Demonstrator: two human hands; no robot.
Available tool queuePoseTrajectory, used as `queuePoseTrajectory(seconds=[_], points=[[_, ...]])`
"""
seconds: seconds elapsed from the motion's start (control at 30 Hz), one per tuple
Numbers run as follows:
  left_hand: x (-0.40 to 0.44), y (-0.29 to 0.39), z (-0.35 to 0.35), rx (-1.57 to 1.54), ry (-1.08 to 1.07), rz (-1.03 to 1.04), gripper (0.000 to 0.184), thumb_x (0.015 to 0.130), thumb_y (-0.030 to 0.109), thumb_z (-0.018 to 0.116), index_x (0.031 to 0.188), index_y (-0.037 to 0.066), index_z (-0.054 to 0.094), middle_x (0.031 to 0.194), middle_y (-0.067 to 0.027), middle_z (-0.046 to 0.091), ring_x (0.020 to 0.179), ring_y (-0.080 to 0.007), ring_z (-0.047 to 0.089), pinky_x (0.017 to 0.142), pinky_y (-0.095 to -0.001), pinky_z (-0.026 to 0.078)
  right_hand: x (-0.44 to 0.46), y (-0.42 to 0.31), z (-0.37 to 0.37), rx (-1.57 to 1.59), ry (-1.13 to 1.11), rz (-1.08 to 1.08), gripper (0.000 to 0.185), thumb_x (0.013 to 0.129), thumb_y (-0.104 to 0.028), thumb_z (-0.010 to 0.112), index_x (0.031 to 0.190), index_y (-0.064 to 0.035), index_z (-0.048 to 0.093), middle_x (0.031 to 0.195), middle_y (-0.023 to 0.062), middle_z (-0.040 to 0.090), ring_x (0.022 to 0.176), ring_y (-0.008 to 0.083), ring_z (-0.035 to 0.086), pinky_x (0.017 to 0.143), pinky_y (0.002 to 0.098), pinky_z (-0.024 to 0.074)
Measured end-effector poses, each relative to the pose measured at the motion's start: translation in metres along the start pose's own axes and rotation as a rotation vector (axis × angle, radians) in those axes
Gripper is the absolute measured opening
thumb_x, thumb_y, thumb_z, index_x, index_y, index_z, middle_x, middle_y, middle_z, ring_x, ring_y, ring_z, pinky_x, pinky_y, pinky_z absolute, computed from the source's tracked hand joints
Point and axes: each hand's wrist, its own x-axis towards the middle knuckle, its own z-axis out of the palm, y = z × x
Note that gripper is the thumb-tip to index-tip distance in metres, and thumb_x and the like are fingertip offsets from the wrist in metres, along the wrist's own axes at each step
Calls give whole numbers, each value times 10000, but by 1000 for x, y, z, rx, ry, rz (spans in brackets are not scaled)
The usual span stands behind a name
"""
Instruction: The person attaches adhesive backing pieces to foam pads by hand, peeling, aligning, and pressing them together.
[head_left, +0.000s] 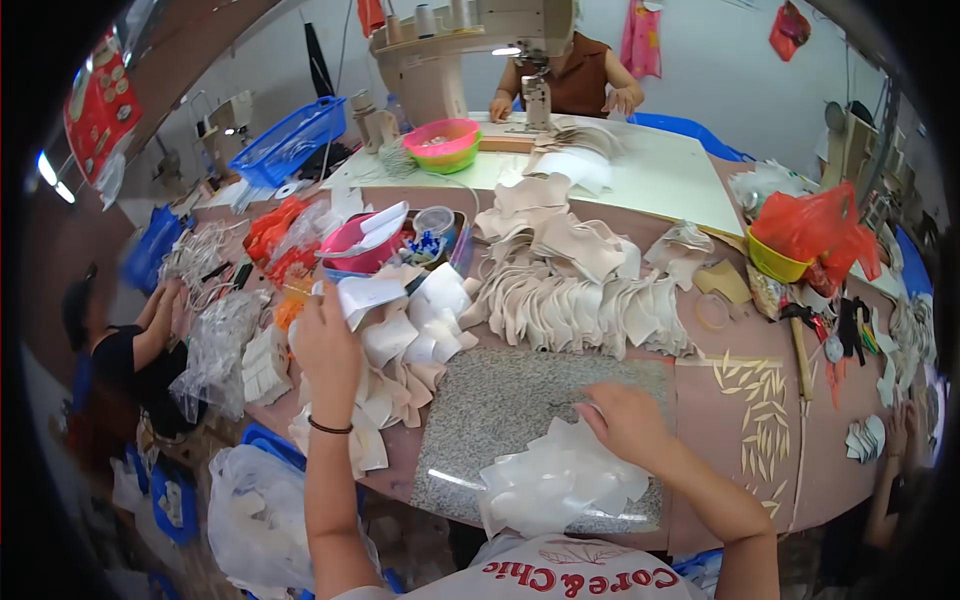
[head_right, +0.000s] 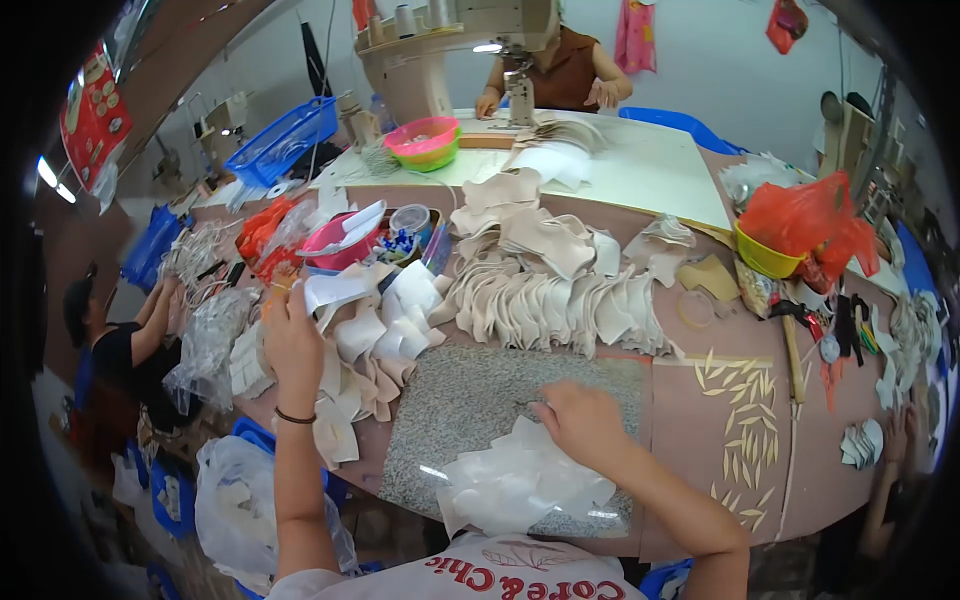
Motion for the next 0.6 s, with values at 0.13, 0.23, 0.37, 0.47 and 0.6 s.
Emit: queuePoseTrajectory(seconds=[0.13, 0.23, 0.37, 0.47, 0.6], points=[[-11, -9, 21, 62, -233, 16, 425, 688, 105, 659, 1082, 28, 521, 973, -145, 529, 880, -310, 515, 786, -428, 393, 15, 41, -5, 142, 116, 92, 182, 781, -154, 621, 889, -14, 576, 764, 125, 564, 682, 322, 573, 617, 401, 462], [-11, 33, 4, -33, -250, 33, 475, 657, 169, 712, 1076, 38, 531, 1090, -140, 513, 1056, -316, 460, 923, -459, 326, 54, 75, -9, 169, 262, 113, 193, 763, -109, 622, 916, -3, 574, 841, 154, 555, 792, 332, 553, 700, 399, 452], [-7, 69, 15, -141, -285, 49, 511, 636, 235, 746, 1067, 50, 543, 1073, -142, 516, 1059, -310, 460, 924, -470, 326, 121, 128, 13, 23, 416, 77, 259, 738, -100, 635, 974, -16, 568, 972, 133, 543, 925, 321, 523, 782, 401, 427], [-5, 85, 30, -264, -265, 101, 457, 656, 222, 733, 1035, 40, 556, 1041, -150, 531, 1024, -313, 483, 878, -476, 351, 157, 131, 20, -60, 416, 26, 333, 712, -96, 647, 1027, -35, 553, 1034, 101, 535, 969, 306, 511, 794, 407, 420], [10, 126, 53, -739, -280, 182, 384, 718, 124, 665, 1052, -14, 537, 1010, -189, 547, 942, -357, 528, 787, -410, 438, 194, 125, 43, -29, 416, -61, 399, 712, -115, 634, 1096, -70, 537, 1058, 107, 536, 985, 300, 499, 860, 432, 371]])
